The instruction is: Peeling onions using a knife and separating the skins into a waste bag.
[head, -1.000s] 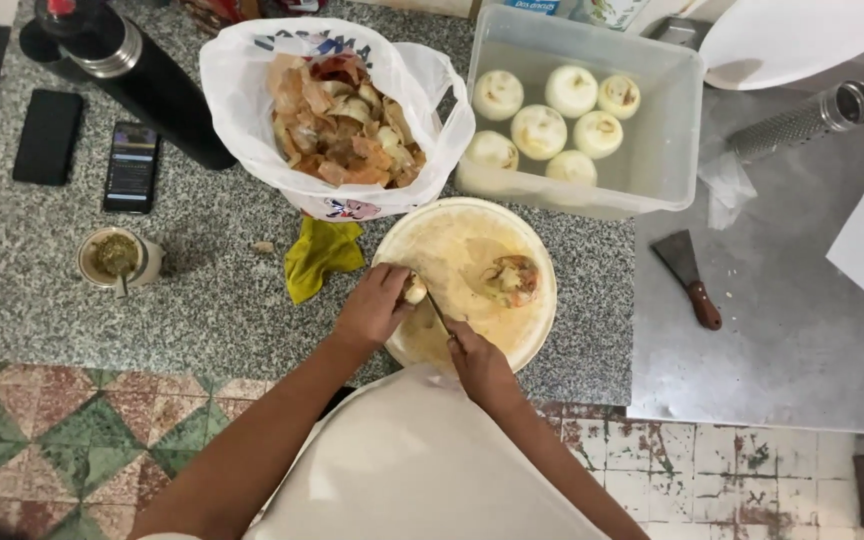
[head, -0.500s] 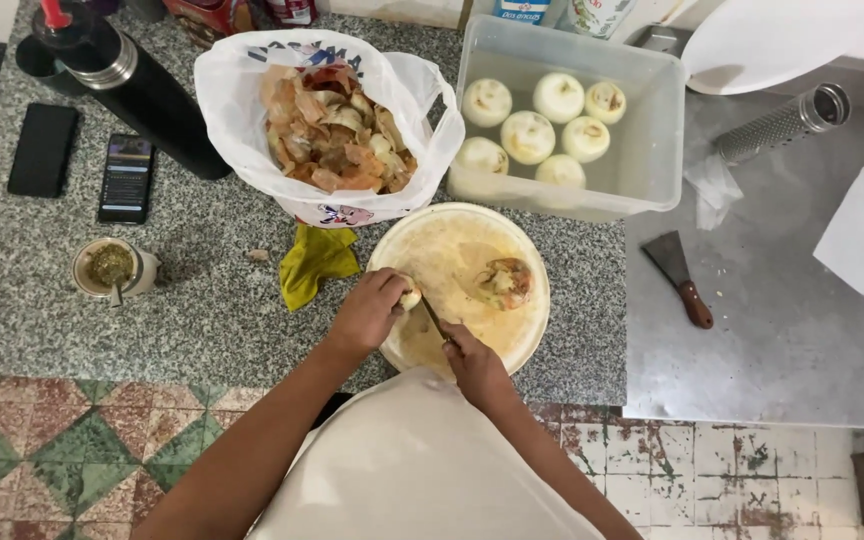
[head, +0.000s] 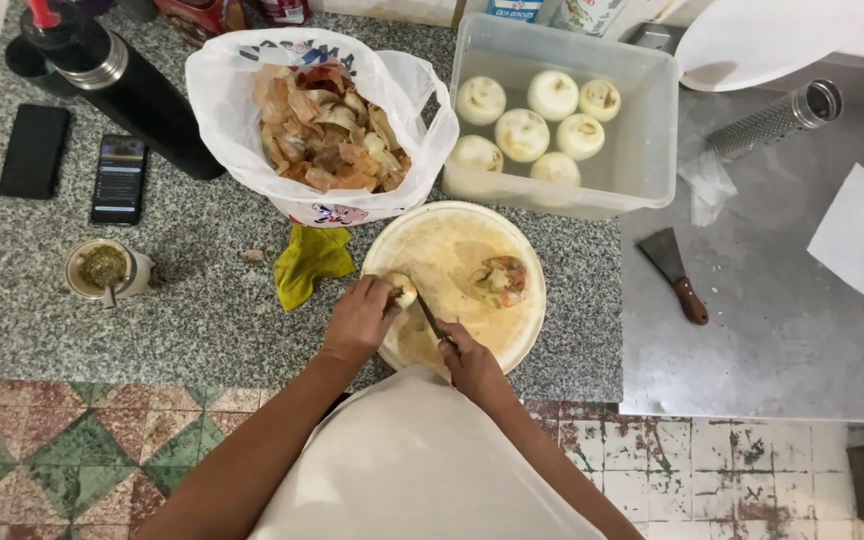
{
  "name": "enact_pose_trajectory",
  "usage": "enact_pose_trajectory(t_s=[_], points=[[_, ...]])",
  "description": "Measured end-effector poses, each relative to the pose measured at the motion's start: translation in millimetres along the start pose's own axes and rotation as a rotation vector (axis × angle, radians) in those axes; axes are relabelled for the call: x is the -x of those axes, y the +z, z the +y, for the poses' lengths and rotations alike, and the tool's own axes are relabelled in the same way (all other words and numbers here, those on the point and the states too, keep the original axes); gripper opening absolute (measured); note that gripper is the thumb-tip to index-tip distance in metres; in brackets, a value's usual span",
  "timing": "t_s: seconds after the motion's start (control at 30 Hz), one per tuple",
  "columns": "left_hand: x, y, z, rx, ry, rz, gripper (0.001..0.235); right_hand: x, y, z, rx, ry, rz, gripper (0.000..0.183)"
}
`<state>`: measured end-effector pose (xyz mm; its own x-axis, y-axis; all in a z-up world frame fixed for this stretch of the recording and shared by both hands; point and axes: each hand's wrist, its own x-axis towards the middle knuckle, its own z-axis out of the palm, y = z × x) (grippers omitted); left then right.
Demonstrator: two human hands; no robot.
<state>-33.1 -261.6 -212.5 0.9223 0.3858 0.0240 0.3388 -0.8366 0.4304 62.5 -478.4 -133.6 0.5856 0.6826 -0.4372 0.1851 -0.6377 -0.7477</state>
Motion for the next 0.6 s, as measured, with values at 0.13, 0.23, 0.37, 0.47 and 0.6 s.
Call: enact_pose_trajectory(t_s=[0.13, 0.23, 0.37, 0.47, 0.6], points=[[3.0, 9.5, -3.3, 0.012, 0.015, 0.022, 0.032, -5.6, 11.5, 15.9, 0.023, -0.052, 0.031, 0.036], [6.0, 8.1, -2.3, 0.063, -0.031, 0.035, 0.029, -1.9, 10.1, 8.4, 0.039, -0.072, 0.042, 0.036], [9.9, 0.8, 1.1, 0.142, -0.010, 0.054, 0.014, -2.7, 10.7, 6.4, 0.030, -0.059, 0.035, 0.035], [12.9, -3.9, 1.3, 0.206, -0.013, 0.066, 0.011, -4.3, 13.1, 9.2, 0.037, -0.048, 0.040, 0.034], [23.6, -5.0, -0.2, 0.293, 0.009, 0.057, 0.007, -2.1, 10.3, -5.3, 0.047, -0.039, 0.043, 0.036]])
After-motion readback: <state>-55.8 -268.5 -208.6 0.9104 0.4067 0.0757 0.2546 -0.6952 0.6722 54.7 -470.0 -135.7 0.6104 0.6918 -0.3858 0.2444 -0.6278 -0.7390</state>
